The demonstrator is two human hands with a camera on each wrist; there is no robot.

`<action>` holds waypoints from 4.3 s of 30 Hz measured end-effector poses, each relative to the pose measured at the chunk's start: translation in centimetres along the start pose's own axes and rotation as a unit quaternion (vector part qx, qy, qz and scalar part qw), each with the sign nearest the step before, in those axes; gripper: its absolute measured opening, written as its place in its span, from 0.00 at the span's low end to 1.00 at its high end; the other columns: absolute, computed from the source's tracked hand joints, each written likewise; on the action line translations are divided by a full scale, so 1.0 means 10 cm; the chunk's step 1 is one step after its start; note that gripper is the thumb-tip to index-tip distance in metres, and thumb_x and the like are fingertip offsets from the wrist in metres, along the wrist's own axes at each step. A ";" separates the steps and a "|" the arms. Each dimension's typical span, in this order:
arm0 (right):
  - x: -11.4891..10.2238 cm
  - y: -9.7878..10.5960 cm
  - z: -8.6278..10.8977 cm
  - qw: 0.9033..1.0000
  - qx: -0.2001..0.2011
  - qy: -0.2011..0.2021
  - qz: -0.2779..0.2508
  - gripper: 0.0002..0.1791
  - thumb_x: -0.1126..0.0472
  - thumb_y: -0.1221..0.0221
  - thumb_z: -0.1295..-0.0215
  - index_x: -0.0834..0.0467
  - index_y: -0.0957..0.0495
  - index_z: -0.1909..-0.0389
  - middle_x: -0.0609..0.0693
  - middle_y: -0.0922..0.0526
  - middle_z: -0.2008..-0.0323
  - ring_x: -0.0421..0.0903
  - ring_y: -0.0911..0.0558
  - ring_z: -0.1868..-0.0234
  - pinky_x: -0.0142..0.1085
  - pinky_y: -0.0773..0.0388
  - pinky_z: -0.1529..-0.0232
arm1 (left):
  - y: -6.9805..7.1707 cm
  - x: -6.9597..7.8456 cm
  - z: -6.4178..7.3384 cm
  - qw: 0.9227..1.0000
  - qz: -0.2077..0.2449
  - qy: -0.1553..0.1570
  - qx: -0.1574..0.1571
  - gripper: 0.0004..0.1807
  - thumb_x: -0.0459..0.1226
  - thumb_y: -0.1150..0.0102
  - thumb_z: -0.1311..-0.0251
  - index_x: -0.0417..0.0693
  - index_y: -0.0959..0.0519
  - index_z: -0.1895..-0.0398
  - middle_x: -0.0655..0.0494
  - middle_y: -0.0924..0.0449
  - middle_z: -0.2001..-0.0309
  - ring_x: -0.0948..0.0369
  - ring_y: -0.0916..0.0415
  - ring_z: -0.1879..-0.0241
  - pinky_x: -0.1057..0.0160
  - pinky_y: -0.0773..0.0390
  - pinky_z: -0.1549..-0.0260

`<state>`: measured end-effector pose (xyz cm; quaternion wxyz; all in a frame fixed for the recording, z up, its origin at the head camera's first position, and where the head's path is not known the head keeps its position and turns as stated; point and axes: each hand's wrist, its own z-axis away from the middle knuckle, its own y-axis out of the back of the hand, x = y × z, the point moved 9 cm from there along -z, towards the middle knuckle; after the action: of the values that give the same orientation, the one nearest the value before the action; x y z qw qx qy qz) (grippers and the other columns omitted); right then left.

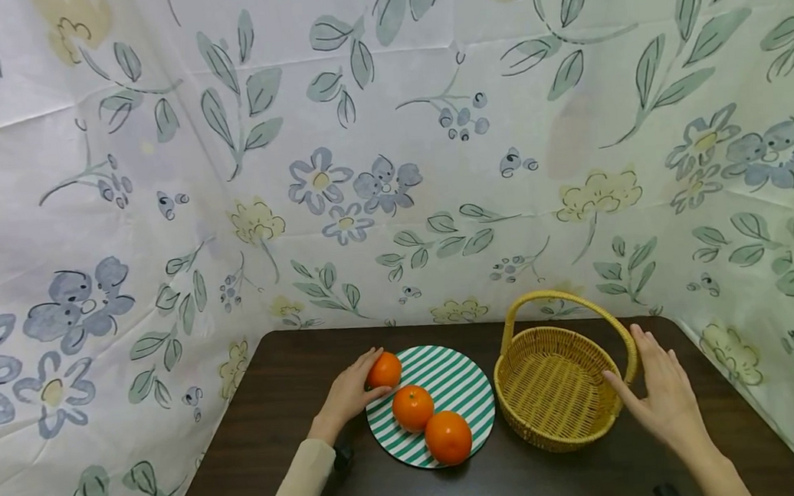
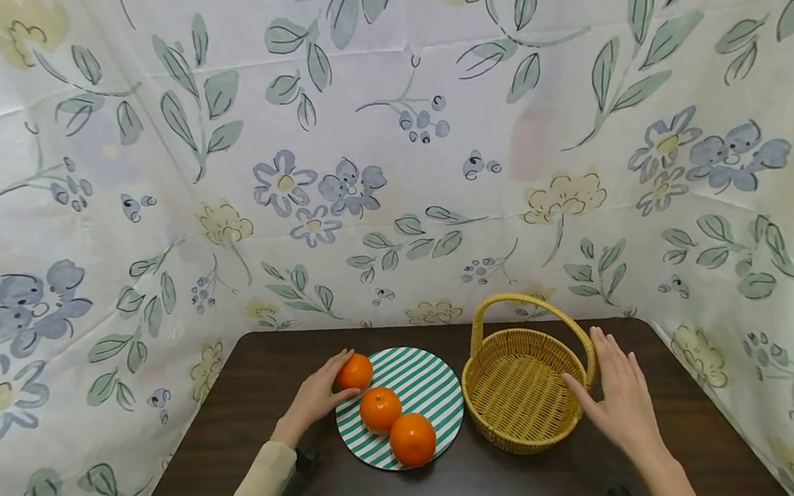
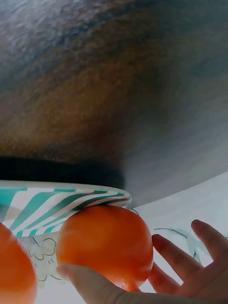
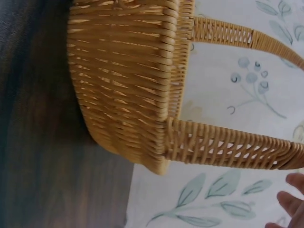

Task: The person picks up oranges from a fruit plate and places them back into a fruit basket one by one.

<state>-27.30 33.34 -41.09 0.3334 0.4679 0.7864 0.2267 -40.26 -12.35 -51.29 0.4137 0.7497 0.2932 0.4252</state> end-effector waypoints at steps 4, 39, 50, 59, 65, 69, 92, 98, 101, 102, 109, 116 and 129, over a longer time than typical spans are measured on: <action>0.05 -0.03 0.07 1.000 0.000 -0.016 -0.003 0.48 0.51 0.37 0.44 0.54 0.53 0.28 0.66 0.39 0.35 0.60 0.44 0.31 0.54 0.57 0.31 | -0.01 -0.01 0.00 1.000 0.008 0.000 0.007 0.41 0.55 0.38 0.48 0.54 0.39 0.31 0.52 0.40 0.32 0.49 0.32 0.40 0.44 0.30 0.46; 0.22 -0.29 0.42 0.997 -0.020 -0.070 -0.019 0.56 0.52 0.33 0.50 0.61 0.57 0.28 0.77 0.38 0.41 0.74 0.34 0.48 0.60 0.53 0.35 | 0.15 0.10 -0.02 0.992 0.099 -0.012 0.074 0.39 0.46 0.31 0.53 0.46 0.33 0.37 0.49 0.33 0.40 0.50 0.29 0.45 0.48 0.27 0.48; 0.25 -0.36 0.51 0.996 -0.032 -0.086 -0.007 0.54 0.50 0.33 0.49 0.72 0.53 0.32 0.79 0.40 0.41 0.74 0.35 0.47 0.61 0.54 0.35 | 0.20 0.19 -0.06 0.992 0.105 -0.003 0.071 0.39 0.48 0.31 0.53 0.50 0.33 0.36 0.50 0.32 0.40 0.52 0.29 0.44 0.50 0.27 0.47; 0.30 -0.44 0.58 0.991 -0.072 -0.108 -0.017 0.51 0.49 0.36 0.44 0.71 0.53 0.31 0.80 0.43 0.40 0.75 0.38 0.45 0.66 0.53 0.39 | 0.20 0.26 -0.09 0.991 0.116 -0.003 0.072 0.40 0.49 0.32 0.53 0.54 0.34 0.35 0.52 0.33 0.39 0.53 0.29 0.45 0.53 0.25 0.48; 0.34 -0.48 0.63 0.990 -0.090 -0.103 -0.024 0.51 0.49 0.36 0.45 0.69 0.53 0.31 0.79 0.41 0.41 0.75 0.38 0.44 0.69 0.49 0.44 | 0.18 0.32 -0.11 0.988 0.136 -0.014 0.069 0.39 0.49 0.32 0.52 0.55 0.35 0.35 0.54 0.34 0.39 0.56 0.28 0.46 0.58 0.24 0.50; 0.37 -0.52 0.66 0.989 -0.105 -0.103 -0.031 0.51 0.49 0.36 0.44 0.66 0.54 0.29 0.78 0.40 0.41 0.75 0.40 0.41 0.71 0.47 0.48 | 0.19 0.36 -0.12 0.987 0.142 -0.022 0.073 0.39 0.48 0.32 0.52 0.54 0.35 0.35 0.54 0.34 0.39 0.56 0.28 0.46 0.58 0.23 0.51; 0.60 -0.76 0.85 0.946 -0.260 -0.193 -0.021 0.49 0.38 0.51 0.35 0.57 0.67 0.27 0.76 0.51 0.34 0.77 0.45 0.41 0.73 0.44 0.55 | 0.17 0.61 -0.15 0.981 0.169 -0.047 0.081 0.39 0.52 0.35 0.50 0.54 0.35 0.35 0.56 0.34 0.38 0.59 0.28 0.46 0.60 0.24 0.50; 0.61 -0.76 0.82 0.953 -0.248 -0.176 -0.001 0.48 0.38 0.51 0.36 0.61 0.61 0.28 0.76 0.49 0.35 0.76 0.43 0.41 0.71 0.43 0.54 | 0.16 0.66 -0.17 0.980 0.178 -0.043 0.082 0.38 0.51 0.34 0.50 0.54 0.35 0.35 0.57 0.34 0.39 0.59 0.28 0.46 0.59 0.24 0.50; 0.60 -0.75 0.80 0.957 -0.239 -0.165 0.007 0.47 0.38 0.50 0.36 0.67 0.54 0.30 0.77 0.47 0.36 0.76 0.42 0.42 0.69 0.42 0.53 | 0.14 0.71 -0.18 0.979 0.182 -0.047 0.076 0.38 0.51 0.35 0.50 0.55 0.36 0.34 0.55 0.34 0.39 0.57 0.28 0.46 0.58 0.23 0.51; 0.60 -0.75 0.79 0.958 -0.236 -0.161 0.009 0.47 0.38 0.50 0.36 0.68 0.52 0.30 0.77 0.46 0.36 0.75 0.41 0.42 0.69 0.42 0.52 | 0.13 0.73 -0.19 0.980 0.179 -0.049 0.074 0.38 0.52 0.36 0.49 0.55 0.36 0.34 0.55 0.34 0.39 0.57 0.28 0.45 0.58 0.23 0.51; 0.57 -0.74 0.75 0.967 -0.214 -0.137 0.012 0.47 0.39 0.48 0.37 0.69 0.50 0.31 0.76 0.43 0.38 0.74 0.41 0.40 0.67 0.45 0.47 | 0.08 0.82 -0.22 0.981 0.175 -0.046 0.065 0.39 0.55 0.38 0.49 0.61 0.38 0.33 0.55 0.35 0.38 0.56 0.29 0.45 0.56 0.24 0.50; 0.55 -0.72 0.76 0.972 -0.202 -0.120 0.021 0.46 0.40 0.47 0.37 0.68 0.50 0.31 0.76 0.41 0.38 0.73 0.39 0.40 0.67 0.42 0.49 | 0.04 0.89 -0.24 0.977 0.202 -0.036 0.050 0.39 0.54 0.37 0.50 0.62 0.38 0.33 0.56 0.35 0.38 0.56 0.30 0.44 0.53 0.24 0.50; 0.53 -0.73 0.70 0.973 -0.208 -0.096 0.014 0.45 0.42 0.46 0.37 0.64 0.50 0.30 0.75 0.41 0.38 0.71 0.36 0.41 0.68 0.42 0.48 | -0.02 1.09 -0.29 0.972 0.228 -0.035 0.036 0.40 0.55 0.36 0.51 0.64 0.38 0.33 0.59 0.36 0.37 0.59 0.29 0.44 0.58 0.23 0.50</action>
<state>-28.15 34.99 -52.33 0.4941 0.4188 0.6799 0.3438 -37.73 -2.57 -46.28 0.2887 0.8254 0.1146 0.4714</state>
